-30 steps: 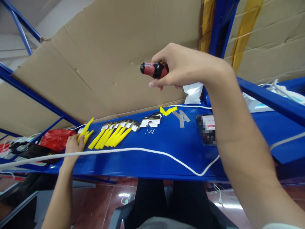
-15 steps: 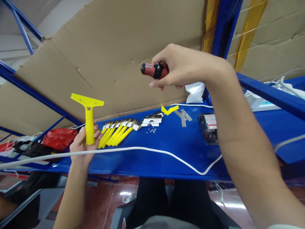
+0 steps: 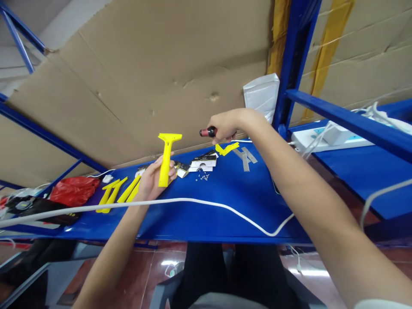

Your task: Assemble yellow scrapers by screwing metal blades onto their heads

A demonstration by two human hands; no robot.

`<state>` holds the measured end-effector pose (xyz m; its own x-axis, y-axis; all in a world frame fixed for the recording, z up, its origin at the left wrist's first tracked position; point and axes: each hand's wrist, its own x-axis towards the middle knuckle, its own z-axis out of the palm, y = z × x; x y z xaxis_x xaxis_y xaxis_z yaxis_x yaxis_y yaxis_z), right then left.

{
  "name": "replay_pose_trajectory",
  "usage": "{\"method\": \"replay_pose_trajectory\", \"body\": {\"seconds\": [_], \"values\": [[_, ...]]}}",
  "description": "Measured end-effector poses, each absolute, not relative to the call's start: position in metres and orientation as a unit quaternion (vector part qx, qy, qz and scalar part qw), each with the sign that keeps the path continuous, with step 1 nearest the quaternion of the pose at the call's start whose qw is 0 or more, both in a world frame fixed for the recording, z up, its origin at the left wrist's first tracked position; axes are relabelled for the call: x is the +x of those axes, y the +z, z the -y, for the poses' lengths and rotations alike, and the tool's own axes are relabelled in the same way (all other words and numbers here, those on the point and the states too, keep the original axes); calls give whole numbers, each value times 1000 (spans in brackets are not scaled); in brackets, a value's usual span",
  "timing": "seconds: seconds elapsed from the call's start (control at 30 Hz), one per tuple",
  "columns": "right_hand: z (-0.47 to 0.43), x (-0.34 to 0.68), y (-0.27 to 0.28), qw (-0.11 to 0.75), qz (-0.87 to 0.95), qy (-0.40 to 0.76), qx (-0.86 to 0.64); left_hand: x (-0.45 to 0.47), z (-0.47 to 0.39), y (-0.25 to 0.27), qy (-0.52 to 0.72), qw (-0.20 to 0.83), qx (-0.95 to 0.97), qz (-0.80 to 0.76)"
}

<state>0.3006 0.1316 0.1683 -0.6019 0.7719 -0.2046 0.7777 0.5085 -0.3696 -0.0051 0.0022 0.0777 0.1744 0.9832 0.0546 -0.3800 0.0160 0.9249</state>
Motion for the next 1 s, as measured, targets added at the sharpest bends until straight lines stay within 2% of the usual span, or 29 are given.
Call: {"method": "replay_pose_trajectory", "body": {"seconds": [0.17,0.33,0.57,0.77,1.0], "values": [[-159,298,141,47,-820,-248,513,8,-23,53,520,634,440,-365],[-172,298,127,119,-782,-230,566,10,-25,31,513,657,413,-367],[-195,297,95,216,-715,-244,619,11,-12,35,499,679,389,-373],[-205,297,70,262,-691,-270,618,13,-11,35,471,704,382,-370],[-196,286,74,270,-691,-241,626,11,-11,30,461,716,379,-362]]}}
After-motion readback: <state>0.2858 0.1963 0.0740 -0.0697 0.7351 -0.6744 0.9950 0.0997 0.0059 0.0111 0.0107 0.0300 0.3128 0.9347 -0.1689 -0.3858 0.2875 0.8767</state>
